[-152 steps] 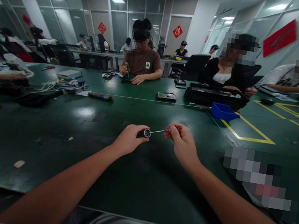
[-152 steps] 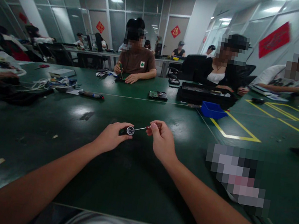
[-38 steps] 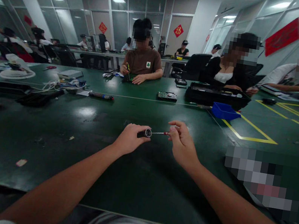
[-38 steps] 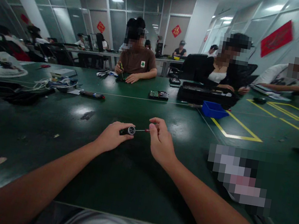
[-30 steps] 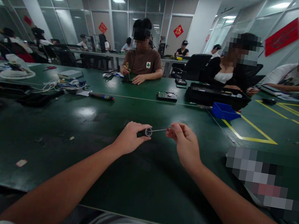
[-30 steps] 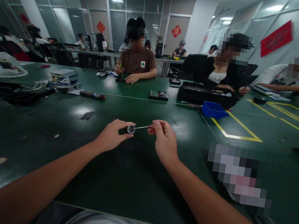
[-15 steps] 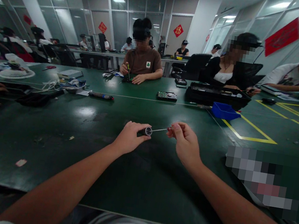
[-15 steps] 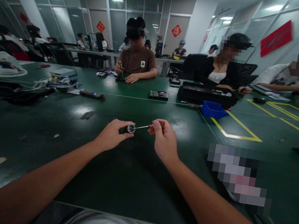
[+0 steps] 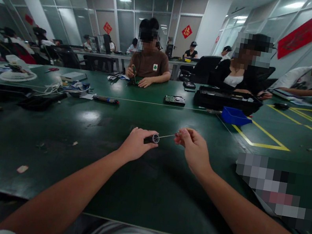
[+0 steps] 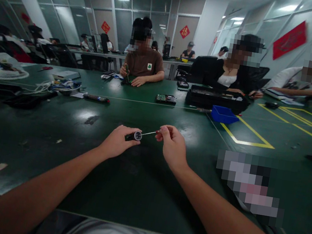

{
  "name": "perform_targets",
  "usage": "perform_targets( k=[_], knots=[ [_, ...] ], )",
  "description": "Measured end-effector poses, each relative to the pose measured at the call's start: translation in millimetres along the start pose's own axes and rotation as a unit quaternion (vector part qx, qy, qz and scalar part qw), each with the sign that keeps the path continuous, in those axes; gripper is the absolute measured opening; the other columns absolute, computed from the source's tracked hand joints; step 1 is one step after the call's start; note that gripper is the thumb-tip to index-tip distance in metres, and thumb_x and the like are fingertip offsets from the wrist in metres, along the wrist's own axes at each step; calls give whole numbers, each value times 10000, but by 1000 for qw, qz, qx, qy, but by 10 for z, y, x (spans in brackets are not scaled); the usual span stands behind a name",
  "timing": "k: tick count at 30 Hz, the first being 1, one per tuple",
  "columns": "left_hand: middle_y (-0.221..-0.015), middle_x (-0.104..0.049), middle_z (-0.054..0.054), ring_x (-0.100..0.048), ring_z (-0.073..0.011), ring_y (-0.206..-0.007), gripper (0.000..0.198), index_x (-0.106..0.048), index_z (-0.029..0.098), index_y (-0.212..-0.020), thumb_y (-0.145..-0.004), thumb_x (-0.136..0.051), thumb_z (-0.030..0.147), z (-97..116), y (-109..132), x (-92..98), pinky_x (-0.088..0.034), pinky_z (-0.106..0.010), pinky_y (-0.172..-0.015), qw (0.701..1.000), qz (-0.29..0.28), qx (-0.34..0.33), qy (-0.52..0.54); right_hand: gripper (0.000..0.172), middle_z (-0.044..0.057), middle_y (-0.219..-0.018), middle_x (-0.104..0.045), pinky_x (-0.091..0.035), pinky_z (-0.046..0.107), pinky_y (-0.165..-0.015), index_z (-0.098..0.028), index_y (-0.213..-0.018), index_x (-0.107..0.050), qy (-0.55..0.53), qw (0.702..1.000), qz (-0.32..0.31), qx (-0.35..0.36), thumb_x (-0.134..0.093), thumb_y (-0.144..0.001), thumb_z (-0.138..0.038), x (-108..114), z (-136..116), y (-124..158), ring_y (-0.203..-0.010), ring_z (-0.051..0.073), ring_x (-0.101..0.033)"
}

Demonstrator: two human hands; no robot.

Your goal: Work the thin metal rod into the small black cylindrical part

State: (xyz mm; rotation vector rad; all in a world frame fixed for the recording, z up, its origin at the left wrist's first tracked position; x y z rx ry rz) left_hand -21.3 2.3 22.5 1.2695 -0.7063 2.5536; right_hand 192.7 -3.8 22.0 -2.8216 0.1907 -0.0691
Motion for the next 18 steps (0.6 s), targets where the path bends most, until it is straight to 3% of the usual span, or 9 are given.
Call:
perform_targets(
  k=[4,8,14,18],
  knots=[
    [-1138,-748,-33,-643,-258,-1031,308,-703,269,-1168,-865,-727,324,-9,1,-4,-412,-457,-974,1000,-5,1,-4,357,9,-616,-644,-451,304,-576,-199,-762,-652,97,995,-8,16,-651,-869,-540,22,-109,37,-570,157,-586],
    [-1150,-744,-36,-638,-259,-1042,318,-697,263,-1182,-869,-721,316,-21,8,-13,-411,-460,-979,1000,-4,3,0,431,-17,-507,-571,-359,290,-482,-224,-608,-552,166,986,1,31,-682,-834,-567,33,-204,89,-467,138,-504],
    [-1121,-751,-36,-647,-259,-1024,308,-698,268,-1173,-869,-713,317,-50,9,-19,-417,-474,-993,1000,-5,8,1,215,30,-729,-689,-464,319,-577,-213,-891,-663,135,988,-45,60,-649,-866,-426,10,-176,83,-639,186,-624],
    [-1098,-753,-33,-653,-254,-1014,298,-700,265,-1159,-863,-717,301,-42,2,-11,-421,-468,-989,1000,-9,4,3,281,27,-709,-674,-466,326,-605,-203,-939,-678,146,985,-68,56,-544,-940,-449,20,-139,70,-651,191,-634]
  ],
)
Point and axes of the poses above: each hand's wrist, its own y-axis away from the middle knuckle, its own x-axis out of the back of the hand, z = x × y, the point moved 1 cm from there along -y, towards the middle knuckle
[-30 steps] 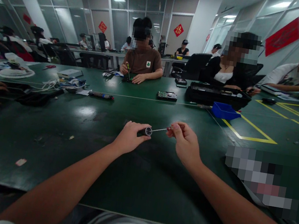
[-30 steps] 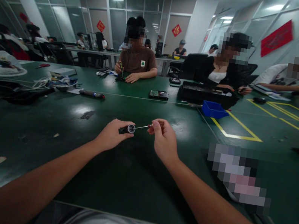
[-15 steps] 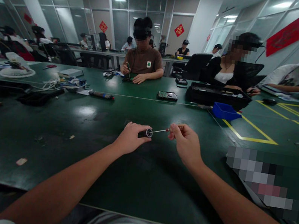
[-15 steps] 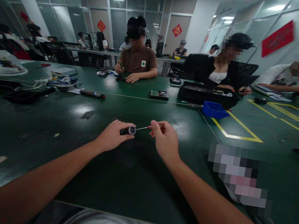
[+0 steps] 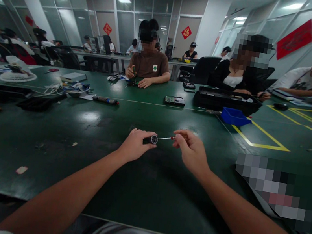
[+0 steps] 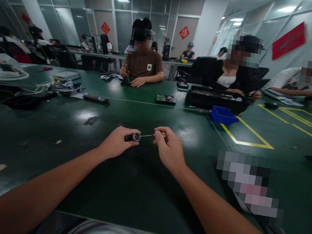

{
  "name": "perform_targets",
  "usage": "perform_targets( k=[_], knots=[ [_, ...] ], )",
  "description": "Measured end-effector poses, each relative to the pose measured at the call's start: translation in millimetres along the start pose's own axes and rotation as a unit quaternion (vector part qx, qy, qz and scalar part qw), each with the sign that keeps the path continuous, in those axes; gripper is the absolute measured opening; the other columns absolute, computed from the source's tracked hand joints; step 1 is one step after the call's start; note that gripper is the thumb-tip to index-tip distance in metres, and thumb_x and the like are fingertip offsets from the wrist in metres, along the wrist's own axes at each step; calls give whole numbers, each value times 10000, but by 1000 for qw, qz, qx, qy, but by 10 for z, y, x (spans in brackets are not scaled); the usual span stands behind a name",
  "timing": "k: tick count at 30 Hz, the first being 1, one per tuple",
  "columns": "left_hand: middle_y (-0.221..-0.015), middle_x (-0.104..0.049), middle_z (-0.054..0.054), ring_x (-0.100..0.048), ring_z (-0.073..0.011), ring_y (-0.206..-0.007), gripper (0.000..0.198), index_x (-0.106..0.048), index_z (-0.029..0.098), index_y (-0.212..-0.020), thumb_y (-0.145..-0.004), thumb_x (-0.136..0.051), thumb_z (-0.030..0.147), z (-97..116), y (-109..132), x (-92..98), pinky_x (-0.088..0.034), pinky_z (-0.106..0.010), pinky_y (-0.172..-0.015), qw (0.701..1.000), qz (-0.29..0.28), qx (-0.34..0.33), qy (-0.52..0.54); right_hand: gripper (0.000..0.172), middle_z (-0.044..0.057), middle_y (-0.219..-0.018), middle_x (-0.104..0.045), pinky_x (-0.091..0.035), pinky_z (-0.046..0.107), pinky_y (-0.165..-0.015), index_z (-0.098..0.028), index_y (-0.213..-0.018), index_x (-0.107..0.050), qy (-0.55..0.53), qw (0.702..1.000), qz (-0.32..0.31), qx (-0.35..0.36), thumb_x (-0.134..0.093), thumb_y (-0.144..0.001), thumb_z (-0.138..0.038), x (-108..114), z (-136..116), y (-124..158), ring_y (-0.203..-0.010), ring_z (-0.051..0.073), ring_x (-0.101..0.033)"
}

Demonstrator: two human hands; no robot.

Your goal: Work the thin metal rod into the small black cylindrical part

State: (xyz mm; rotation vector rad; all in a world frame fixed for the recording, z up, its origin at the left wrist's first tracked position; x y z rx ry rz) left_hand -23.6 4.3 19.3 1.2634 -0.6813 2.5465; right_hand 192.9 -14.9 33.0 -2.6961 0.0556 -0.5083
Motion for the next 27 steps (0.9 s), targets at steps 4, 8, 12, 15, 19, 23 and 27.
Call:
perform_targets(
  k=[4,8,12,15,19,23,27],
  knots=[
    [-1084,-755,-31,-651,-256,-1007,291,-711,264,-1144,-855,-727,294,9,-4,-1,-425,-459,-974,1000,-2,1,-5,410,-12,-548,-567,-394,311,-530,-201,-849,-675,33,999,-9,-30,-447,-984,-514,-6,30,0,-514,166,-548],
    [-1111,-751,-33,-648,-255,-999,315,-701,261,-1169,-857,-727,298,-14,-4,0,-428,-455,-965,1000,10,8,-3,266,-10,-667,-611,-437,318,-594,-206,-1059,-639,24,1000,-5,-6,-476,-966,-393,-32,55,12,-624,181,-594],
    [-1116,-751,-31,-649,-251,-1016,314,-695,259,-1172,-862,-724,299,-26,-1,-1,-421,-450,-979,1000,10,8,0,238,-1,-731,-633,-468,330,-645,-222,-1087,-617,-2,1000,-18,-8,-480,-961,-371,-42,43,23,-705,191,-624],
    [-1096,-754,-31,-652,-252,-1005,305,-699,253,-1161,-860,-727,298,-9,-1,-5,-422,-445,-967,1000,2,3,0,294,-13,-664,-587,-442,326,-582,-229,-1052,-629,5,1000,-13,-27,-444,-986,-449,-36,31,24,-617,182,-584],
    [-1098,-753,-33,-652,-255,-1008,304,-698,250,-1158,-858,-729,289,14,-5,-3,-423,-441,-955,1000,6,4,2,292,7,-780,-630,-468,341,-630,-236,-1168,-576,3,1000,-2,-13,-501,-967,-434,-47,58,33,-691,195,-611],
    [-1081,-755,-29,-653,-255,-996,295,-700,262,-1150,-858,-726,297,13,-6,2,-428,-438,-948,1000,9,8,-2,300,19,-833,-647,-488,353,-696,-233,-1166,-568,-13,1000,-3,5,-563,-943,-435,-51,61,40,-767,206,-633],
    [-1063,-753,-21,-652,-249,-975,268,-707,268,-1129,-863,-719,301,-4,0,-5,-421,-447,-957,1000,-4,-2,-8,334,0,-693,-604,-437,331,-592,-222,-1014,-643,11,1000,-15,-14,-436,-994,-483,-28,34,23,-617,181,-567]
  ],
)
Point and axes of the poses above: each hand's wrist, its own y-axis away from the middle knuckle, its own x-axis out of the back of the hand, z = x × y, the point moved 1 cm from there along -y, towards the middle knuckle
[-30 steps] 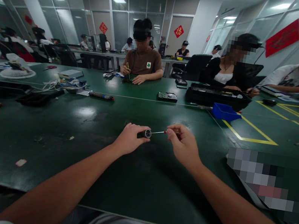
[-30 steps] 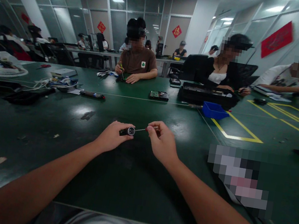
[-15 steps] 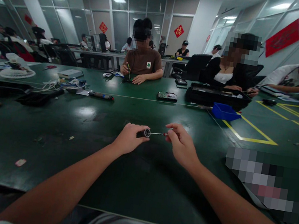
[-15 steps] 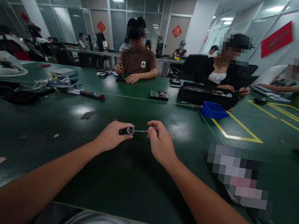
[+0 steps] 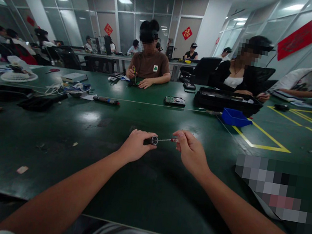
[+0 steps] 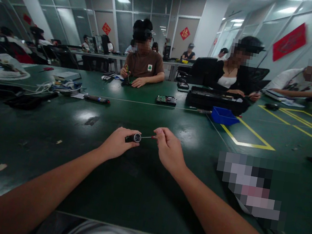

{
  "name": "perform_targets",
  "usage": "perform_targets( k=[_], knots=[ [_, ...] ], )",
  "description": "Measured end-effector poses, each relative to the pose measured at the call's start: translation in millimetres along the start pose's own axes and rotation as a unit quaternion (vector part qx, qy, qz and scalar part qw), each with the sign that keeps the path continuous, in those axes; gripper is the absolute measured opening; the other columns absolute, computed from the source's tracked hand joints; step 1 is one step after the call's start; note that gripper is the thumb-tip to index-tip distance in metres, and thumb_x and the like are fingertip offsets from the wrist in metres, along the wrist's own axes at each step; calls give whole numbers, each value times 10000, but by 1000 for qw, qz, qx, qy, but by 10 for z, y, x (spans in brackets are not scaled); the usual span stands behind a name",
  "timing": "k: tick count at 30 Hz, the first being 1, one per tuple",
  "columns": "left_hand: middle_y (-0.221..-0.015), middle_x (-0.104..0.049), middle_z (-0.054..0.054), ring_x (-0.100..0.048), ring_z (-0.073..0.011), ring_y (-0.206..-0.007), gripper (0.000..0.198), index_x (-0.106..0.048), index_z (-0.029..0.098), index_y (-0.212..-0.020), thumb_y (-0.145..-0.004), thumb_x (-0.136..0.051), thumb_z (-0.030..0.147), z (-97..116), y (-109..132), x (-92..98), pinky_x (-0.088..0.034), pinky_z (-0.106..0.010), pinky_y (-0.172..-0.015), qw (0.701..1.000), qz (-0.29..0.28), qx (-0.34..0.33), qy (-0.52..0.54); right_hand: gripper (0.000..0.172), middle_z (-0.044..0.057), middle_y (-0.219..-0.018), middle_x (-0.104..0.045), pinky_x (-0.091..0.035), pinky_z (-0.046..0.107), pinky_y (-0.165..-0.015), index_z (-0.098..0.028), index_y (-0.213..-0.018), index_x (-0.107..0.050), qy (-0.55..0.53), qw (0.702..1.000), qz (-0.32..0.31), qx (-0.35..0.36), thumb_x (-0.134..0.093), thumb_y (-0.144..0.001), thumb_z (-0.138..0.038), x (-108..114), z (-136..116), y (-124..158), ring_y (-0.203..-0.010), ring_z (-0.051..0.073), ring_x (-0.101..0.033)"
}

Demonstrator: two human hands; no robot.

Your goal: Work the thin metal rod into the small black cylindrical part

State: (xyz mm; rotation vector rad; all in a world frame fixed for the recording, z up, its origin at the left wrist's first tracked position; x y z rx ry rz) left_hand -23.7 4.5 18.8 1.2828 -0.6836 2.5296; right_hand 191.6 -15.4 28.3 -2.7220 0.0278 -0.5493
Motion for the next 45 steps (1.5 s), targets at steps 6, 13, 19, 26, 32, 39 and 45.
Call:
perform_targets(
  k=[6,13,19,26,32,39,45],
  knots=[
    [-1103,-742,-40,-639,-260,-1005,317,-682,261,-1189,-875,-704,299,-40,0,-26,-440,-464,-965,999,21,23,6,221,41,-858,-686,-506,359,-701,-218,-1001,-623,-84,996,30,-20,-605,-894,-411,-69,36,-12,-764,202,-633],
    [-1151,-721,-44,-616,-243,-1081,359,-668,259,-1226,-869,-713,246,-11,-17,34,-447,-430,-998,996,73,-27,32,269,12,-682,-601,-590,455,-815,-225,-800,-617,-347,919,11,-187,-611,-875,-482,-23,154,-129,-637,185,-615],
    [-1098,-733,-40,-616,-248,-1046,349,-682,253,-1206,-861,-727,247,-14,-24,44,-448,-430,-973,998,54,4,24,267,22,-803,-651,-578,391,-788,-232,-867,-629,-286,950,56,-110,-666,-851,-496,-19,153,-120,-716,178,-644],
    [-1108,-736,-32,-619,-245,-1045,351,-692,280,-1200,-853,-740,264,-21,-13,32,-439,-433,-964,998,64,-19,12,269,34,-829,-683,-544,367,-744,-217,-925,-645,-183,982,37,-30,-617,-904,-484,-48,88,-58,-745,185,-658],
    [-1163,-739,-33,-618,-254,-1114,353,-703,278,-1184,-838,-760,241,-64,-22,19,-411,-449,-993,997,73,-26,-1,224,48,-876,-715,-543,373,-763,-230,-1006,-635,-84,996,15,37,-561,-962,-438,-38,5,30,-820,211,-699],
    [-1149,-747,-30,-621,-261,-1101,359,-710,281,-1168,-820,-779,228,-64,-30,13,-408,-454,-981,996,93,3,-9,230,51,-887,-720,-546,369,-756,-223,-1023,-629,-72,995,35,57,-539,-979,-430,-43,58,31,-814,206,-705],
    [-1142,-747,-20,-624,-251,-1101,345,-711,285,-1154,-823,-777,217,-70,-26,6,-412,-432,-969,996,87,-19,-9,210,49,-904,-722,-544,368,-769,-230,-1035,-633,-68,996,15,53,-549,-975,-414,-57,60,34,-847,209,-708]
  ],
)
Point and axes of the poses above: each hand's wrist, its own y-axis away from the middle knuckle, its own x-axis out of the back of the hand, z = x × y, the point moved 1 cm from there along -y, towards the middle knuckle
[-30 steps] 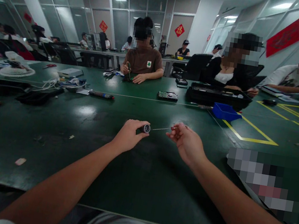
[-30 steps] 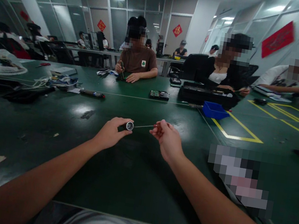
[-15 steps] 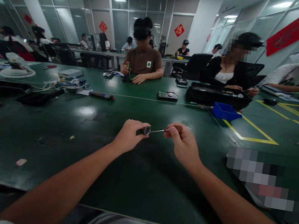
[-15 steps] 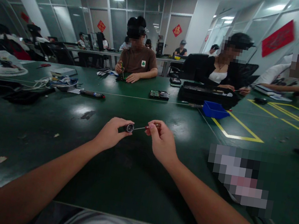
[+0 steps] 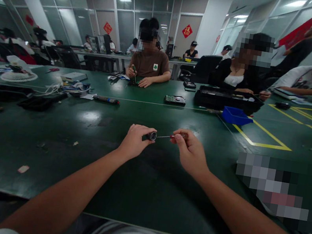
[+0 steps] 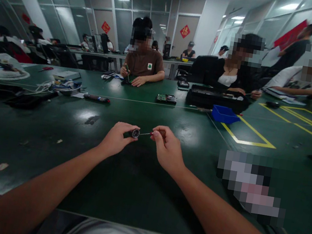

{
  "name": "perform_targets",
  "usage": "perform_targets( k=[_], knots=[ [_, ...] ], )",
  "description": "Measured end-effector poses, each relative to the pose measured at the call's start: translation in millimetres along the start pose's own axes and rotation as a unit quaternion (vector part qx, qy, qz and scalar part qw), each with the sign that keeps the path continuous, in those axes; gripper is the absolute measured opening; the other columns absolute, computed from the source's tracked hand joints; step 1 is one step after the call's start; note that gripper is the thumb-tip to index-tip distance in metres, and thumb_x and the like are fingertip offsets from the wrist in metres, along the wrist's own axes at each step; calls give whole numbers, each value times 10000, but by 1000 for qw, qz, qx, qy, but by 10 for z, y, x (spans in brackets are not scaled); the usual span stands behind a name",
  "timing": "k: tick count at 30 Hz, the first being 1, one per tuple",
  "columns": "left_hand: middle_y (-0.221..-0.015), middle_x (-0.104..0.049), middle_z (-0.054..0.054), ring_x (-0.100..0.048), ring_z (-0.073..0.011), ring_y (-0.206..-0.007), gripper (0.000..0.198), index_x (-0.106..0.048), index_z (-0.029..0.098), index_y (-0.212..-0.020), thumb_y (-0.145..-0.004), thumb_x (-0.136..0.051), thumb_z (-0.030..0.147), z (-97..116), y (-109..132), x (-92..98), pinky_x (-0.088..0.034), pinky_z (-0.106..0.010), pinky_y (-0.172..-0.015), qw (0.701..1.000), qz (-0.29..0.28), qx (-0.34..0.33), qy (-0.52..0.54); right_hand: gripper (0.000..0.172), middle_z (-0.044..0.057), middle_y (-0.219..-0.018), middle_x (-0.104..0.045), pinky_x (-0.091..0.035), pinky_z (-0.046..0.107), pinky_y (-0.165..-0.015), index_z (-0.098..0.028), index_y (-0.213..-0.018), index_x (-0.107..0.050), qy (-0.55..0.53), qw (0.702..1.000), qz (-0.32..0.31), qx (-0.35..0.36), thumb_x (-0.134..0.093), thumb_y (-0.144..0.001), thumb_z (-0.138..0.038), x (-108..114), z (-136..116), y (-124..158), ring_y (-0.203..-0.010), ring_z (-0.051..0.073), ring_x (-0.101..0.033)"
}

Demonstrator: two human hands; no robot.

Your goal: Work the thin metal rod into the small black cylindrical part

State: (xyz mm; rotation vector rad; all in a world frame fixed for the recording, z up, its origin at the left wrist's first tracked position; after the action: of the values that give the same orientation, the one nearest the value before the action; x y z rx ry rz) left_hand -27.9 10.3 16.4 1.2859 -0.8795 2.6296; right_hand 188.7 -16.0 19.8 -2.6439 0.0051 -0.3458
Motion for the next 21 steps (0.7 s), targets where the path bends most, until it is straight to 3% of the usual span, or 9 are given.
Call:
perform_targets(
  k=[10,21],
  knots=[
    [-1131,-743,-21,-624,-253,-1061,357,-692,275,-1188,-839,-767,275,13,3,-9,-411,-432,-945,1000,-12,10,9,245,53,-872,-730,-545,377,-761,-211,-1004,-636,-33,999,30,-16,-559,-956,-438,13,-26,-37,-807,207,-707],
    [-1137,-744,-35,-622,-260,-1063,359,-696,271,-1204,-850,-751,296,21,-2,-8,-420,-437,-958,999,-24,28,7,285,66,-788,-750,-529,347,-689,-183,-940,-674,45,997,48,-37,-570,-933,-448,44,-149,-47,-736,210,-714]
  ],
)
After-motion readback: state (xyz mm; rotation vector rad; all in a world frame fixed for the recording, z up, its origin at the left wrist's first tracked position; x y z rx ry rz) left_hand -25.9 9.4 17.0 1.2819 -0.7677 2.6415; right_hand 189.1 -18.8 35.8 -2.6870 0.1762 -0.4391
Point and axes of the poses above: each hand's wrist, its own y-axis away from the middle knuckle, its own x-axis out of the back of the hand, z = x × y, the point moved 1 cm from there along -y, towards the middle knuckle
